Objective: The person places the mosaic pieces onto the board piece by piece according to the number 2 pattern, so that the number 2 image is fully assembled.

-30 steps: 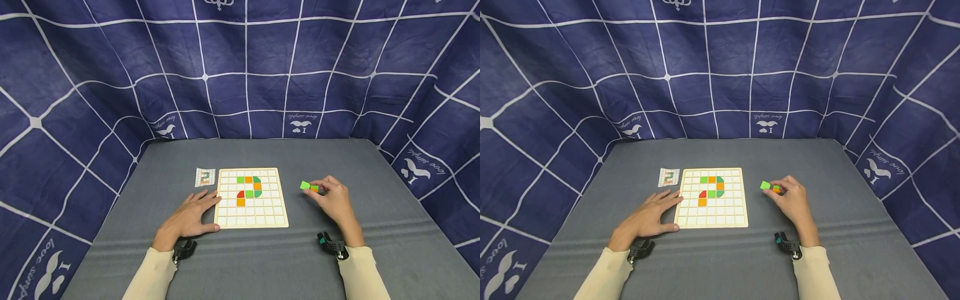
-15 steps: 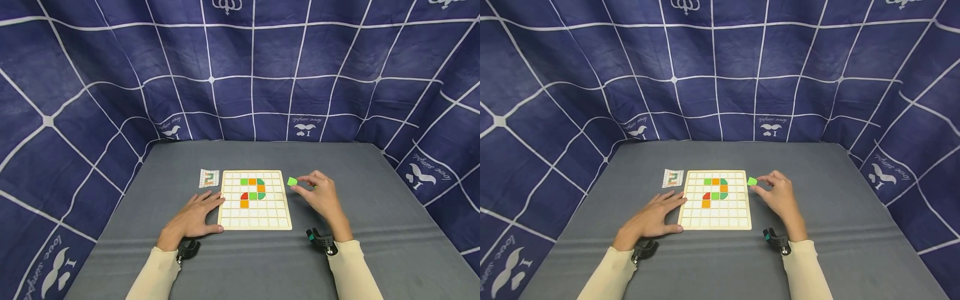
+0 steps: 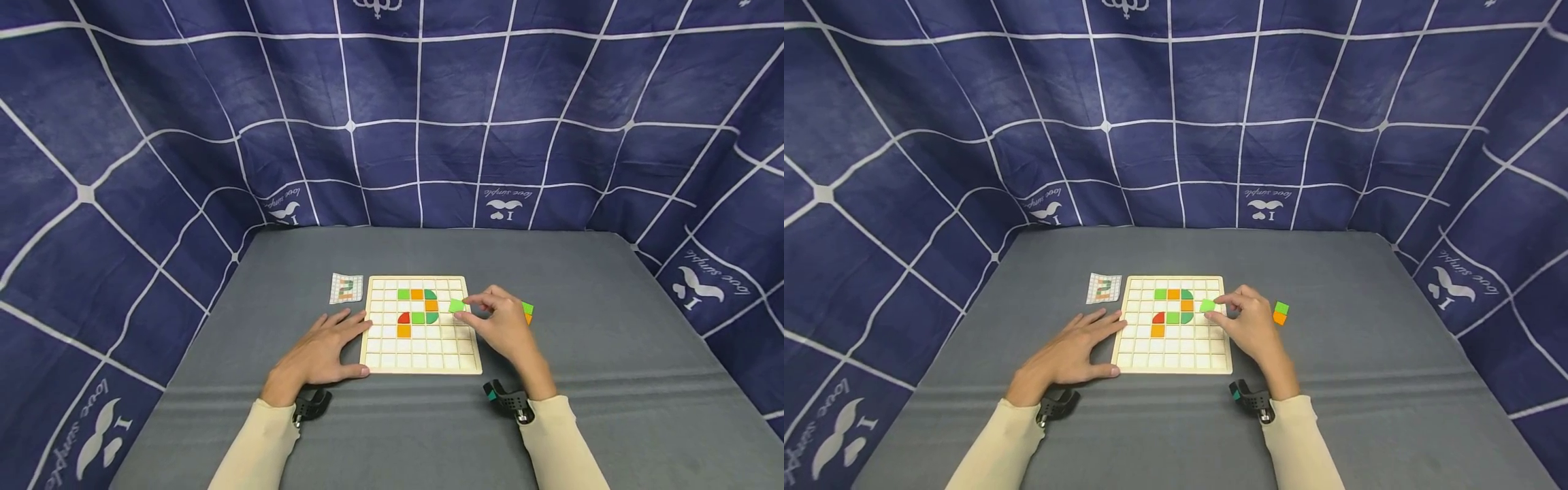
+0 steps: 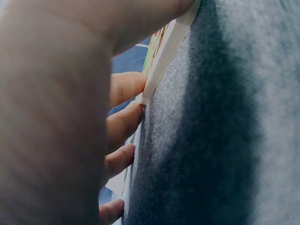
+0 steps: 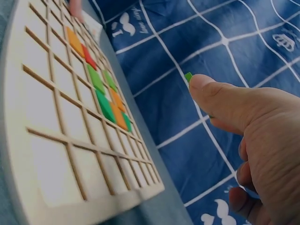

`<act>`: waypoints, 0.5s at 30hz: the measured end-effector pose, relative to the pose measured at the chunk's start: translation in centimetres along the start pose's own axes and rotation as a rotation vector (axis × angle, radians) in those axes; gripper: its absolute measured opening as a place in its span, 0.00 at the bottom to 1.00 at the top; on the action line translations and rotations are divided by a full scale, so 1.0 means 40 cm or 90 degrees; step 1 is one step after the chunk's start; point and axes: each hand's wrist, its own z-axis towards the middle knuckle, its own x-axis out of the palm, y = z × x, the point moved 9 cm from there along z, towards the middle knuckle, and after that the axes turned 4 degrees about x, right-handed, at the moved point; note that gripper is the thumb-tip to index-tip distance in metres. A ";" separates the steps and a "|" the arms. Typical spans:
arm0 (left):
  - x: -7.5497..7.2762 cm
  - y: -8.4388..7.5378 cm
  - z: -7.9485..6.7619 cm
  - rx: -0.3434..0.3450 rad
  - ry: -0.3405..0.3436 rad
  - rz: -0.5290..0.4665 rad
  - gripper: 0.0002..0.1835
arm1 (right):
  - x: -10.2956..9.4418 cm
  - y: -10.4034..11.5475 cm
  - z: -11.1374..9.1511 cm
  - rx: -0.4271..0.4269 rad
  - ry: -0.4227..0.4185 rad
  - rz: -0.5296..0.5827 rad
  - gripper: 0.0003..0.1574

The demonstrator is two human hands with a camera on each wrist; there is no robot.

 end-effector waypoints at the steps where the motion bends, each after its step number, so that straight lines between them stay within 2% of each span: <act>1: 0.000 0.000 0.001 -0.001 0.002 0.000 0.50 | 0.007 0.004 -0.002 -0.002 0.003 0.006 0.18; 7: 0.000 -0.003 0.007 0.004 0.007 0.002 0.50 | 0.048 0.027 -0.013 -0.008 0.030 0.036 0.18; 15: 0.003 0.002 0.004 0.002 0.007 0.006 0.50 | 0.102 0.046 -0.024 0.012 0.085 0.046 0.16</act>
